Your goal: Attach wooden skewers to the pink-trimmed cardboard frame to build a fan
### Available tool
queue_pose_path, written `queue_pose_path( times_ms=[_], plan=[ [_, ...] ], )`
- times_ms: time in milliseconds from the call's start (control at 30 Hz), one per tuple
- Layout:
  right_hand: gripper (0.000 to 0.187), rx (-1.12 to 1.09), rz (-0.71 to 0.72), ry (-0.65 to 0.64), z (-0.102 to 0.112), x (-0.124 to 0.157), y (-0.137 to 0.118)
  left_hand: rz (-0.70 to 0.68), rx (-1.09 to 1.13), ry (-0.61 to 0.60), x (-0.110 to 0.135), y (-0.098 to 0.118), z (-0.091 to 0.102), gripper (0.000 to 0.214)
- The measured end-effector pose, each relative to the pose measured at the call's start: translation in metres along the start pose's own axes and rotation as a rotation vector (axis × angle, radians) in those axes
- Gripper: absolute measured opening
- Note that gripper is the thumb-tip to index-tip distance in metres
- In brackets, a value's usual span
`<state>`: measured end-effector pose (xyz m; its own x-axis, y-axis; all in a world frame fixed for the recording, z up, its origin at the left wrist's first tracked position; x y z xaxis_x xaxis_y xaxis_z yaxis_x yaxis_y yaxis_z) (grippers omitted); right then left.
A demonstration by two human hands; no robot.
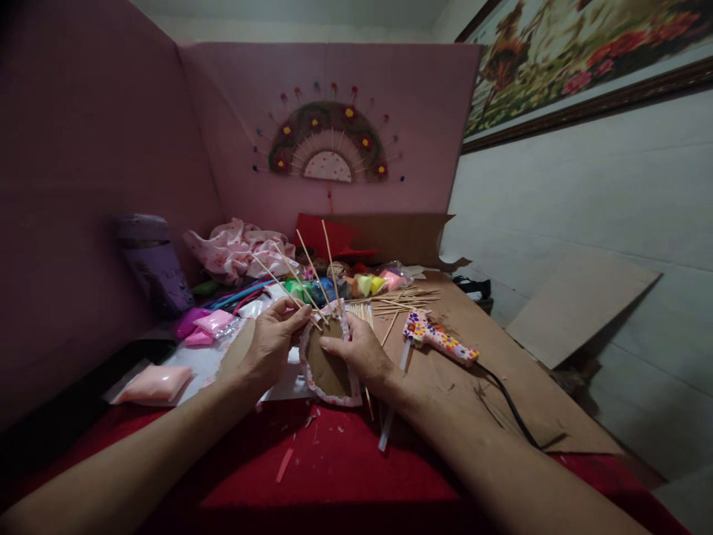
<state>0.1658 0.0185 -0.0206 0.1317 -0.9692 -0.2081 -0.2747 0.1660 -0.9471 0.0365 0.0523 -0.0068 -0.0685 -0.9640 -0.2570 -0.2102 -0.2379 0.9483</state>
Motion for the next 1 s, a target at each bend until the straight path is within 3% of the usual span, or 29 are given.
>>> queue_pose_path(
  times_ms=[1000],
  plan=[
    [0.029,0.019,-0.011,-0.007,-0.0013,-0.0006,-0.0029,0.015,-0.012,-0.017,0.0005,-0.0004,0.0000,0.031]
  ],
)
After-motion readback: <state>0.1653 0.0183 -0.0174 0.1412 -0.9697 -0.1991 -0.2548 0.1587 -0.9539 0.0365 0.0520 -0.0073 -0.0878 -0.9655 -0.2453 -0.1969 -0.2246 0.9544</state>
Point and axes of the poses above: each hand's wrist, its own x-axis away from the middle knuckle, its own z-axis out of the back of the hand, y = z × x, the point moved 3 cm from there along -x, towards the middle knuckle, and after that the axes turned 9 degrees about -x, right-handed, at the moved point
